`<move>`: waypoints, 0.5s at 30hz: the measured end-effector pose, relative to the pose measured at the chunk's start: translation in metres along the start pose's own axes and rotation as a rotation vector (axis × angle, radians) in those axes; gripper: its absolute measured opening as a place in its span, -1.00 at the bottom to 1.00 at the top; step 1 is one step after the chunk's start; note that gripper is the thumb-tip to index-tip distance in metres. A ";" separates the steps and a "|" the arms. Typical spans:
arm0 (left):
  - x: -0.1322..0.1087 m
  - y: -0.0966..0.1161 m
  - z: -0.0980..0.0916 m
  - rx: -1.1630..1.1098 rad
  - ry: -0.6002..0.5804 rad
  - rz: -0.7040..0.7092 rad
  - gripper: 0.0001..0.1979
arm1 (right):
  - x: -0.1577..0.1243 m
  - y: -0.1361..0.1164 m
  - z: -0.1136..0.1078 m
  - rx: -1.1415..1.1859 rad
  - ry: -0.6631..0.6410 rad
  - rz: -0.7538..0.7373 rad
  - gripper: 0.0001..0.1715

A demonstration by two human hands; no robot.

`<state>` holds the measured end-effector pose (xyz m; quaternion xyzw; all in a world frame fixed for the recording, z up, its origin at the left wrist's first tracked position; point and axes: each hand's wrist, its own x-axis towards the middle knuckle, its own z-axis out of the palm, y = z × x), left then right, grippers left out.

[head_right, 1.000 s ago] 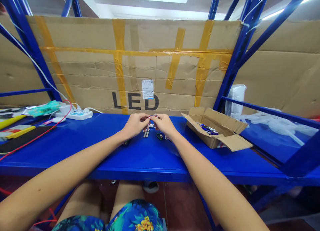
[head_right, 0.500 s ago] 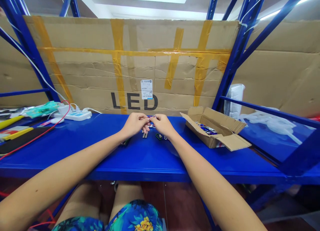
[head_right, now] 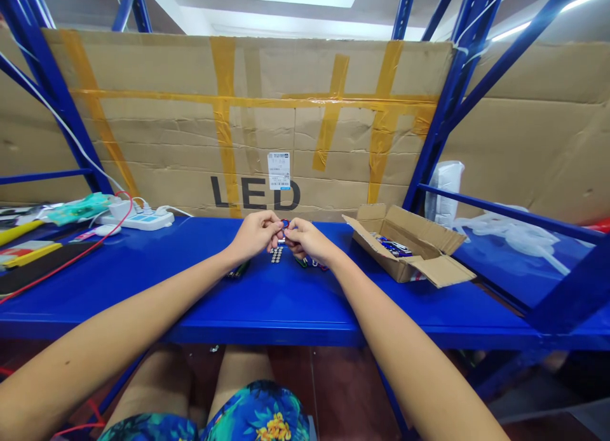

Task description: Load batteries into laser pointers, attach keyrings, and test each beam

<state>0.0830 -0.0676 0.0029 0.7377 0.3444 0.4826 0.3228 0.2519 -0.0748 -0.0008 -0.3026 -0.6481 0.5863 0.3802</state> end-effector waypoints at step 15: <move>0.003 0.000 0.000 -0.101 -0.033 -0.007 -0.84 | -0.001 -0.007 -0.005 0.063 0.101 -0.089 -0.66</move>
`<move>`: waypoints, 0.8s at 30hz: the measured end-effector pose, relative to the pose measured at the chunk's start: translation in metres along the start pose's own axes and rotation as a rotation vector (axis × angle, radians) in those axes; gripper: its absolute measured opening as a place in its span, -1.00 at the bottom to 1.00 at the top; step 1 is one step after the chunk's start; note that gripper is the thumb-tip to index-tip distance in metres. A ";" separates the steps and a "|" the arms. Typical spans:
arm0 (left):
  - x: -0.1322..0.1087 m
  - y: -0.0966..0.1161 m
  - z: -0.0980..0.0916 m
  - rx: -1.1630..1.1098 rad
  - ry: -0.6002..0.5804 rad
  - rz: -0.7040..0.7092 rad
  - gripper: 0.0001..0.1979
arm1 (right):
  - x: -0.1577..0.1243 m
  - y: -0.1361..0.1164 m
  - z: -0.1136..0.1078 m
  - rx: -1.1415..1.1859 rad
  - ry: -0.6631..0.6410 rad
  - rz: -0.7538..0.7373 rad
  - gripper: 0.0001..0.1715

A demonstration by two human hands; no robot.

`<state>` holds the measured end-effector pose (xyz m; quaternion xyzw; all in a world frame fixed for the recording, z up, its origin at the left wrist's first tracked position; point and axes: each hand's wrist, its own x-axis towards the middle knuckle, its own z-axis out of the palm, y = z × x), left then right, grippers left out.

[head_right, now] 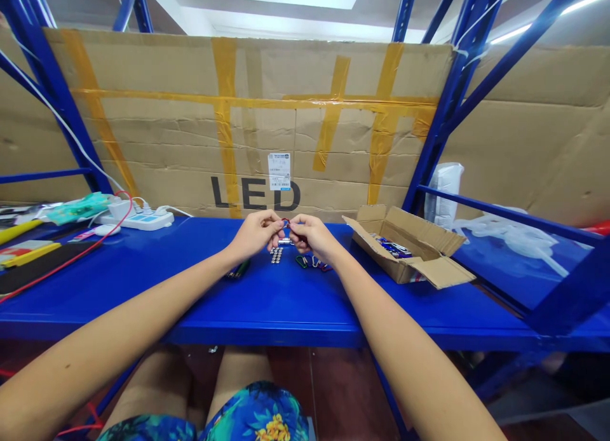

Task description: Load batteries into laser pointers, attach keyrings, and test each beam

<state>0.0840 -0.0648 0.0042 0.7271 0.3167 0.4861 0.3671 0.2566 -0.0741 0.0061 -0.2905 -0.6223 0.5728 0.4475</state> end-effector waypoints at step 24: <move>0.016 -0.012 -0.027 -0.070 0.090 -0.058 -0.65 | 0.004 -0.001 -0.012 -0.385 0.183 -0.172 -0.66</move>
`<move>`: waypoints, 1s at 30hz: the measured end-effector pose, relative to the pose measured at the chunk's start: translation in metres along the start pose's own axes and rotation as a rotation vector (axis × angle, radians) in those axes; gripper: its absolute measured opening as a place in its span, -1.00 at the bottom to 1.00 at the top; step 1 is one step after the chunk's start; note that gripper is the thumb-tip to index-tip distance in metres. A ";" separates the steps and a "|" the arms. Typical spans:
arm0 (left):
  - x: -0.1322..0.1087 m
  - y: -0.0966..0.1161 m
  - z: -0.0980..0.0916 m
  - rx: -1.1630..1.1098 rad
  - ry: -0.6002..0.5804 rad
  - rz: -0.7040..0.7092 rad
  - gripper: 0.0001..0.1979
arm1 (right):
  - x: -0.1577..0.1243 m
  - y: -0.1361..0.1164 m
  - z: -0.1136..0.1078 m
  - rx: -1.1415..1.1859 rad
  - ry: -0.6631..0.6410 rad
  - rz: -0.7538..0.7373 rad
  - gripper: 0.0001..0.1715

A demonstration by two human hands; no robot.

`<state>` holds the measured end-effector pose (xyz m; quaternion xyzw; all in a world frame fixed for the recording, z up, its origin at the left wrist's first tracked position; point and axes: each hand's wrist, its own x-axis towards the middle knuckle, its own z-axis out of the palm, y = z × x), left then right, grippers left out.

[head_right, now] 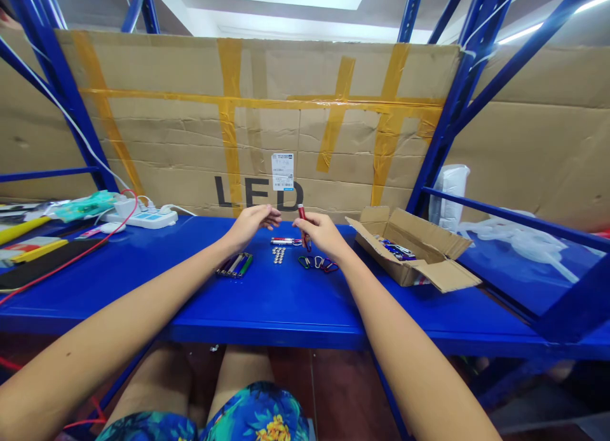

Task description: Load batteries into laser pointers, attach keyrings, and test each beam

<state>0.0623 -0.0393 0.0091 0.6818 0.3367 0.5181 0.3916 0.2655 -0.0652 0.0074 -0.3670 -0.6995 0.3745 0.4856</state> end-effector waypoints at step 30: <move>-0.004 0.000 -0.004 -0.534 -0.134 -0.209 -0.27 | -0.011 -0.007 0.014 -0.735 -0.170 -0.315 -0.76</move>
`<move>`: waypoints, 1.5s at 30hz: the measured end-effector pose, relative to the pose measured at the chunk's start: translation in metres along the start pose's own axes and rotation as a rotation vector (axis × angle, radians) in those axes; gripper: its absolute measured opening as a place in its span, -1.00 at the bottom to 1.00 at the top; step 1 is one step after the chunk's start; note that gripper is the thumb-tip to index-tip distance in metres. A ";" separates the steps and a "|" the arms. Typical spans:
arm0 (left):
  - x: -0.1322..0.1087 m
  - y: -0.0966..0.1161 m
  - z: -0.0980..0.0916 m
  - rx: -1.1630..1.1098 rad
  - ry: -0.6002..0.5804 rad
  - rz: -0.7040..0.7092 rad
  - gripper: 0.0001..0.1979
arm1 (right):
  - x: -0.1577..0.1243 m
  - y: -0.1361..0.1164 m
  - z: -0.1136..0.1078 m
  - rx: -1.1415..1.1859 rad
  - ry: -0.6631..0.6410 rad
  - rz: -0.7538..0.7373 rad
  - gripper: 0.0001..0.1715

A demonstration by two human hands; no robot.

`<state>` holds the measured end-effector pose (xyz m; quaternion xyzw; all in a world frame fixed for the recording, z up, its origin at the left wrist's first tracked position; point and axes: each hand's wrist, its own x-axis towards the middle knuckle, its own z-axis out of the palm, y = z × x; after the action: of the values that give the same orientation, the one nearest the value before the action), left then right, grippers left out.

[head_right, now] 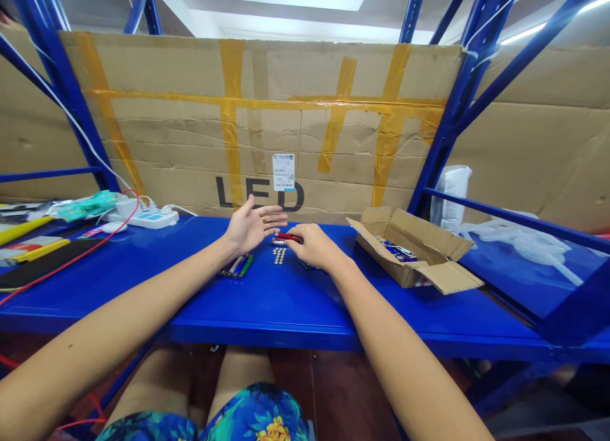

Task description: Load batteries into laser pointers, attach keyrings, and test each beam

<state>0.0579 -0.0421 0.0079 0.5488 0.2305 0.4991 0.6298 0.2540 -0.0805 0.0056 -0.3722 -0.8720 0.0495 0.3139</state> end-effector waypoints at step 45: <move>0.001 -0.003 -0.001 -0.042 -0.029 -0.019 -0.28 | 0.000 0.001 0.000 -0.037 -0.041 -0.007 -0.71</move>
<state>0.0583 -0.0403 0.0054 0.5404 0.2160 0.4899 0.6491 0.2549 -0.0803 0.0054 -0.3740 -0.8802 0.0397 0.2894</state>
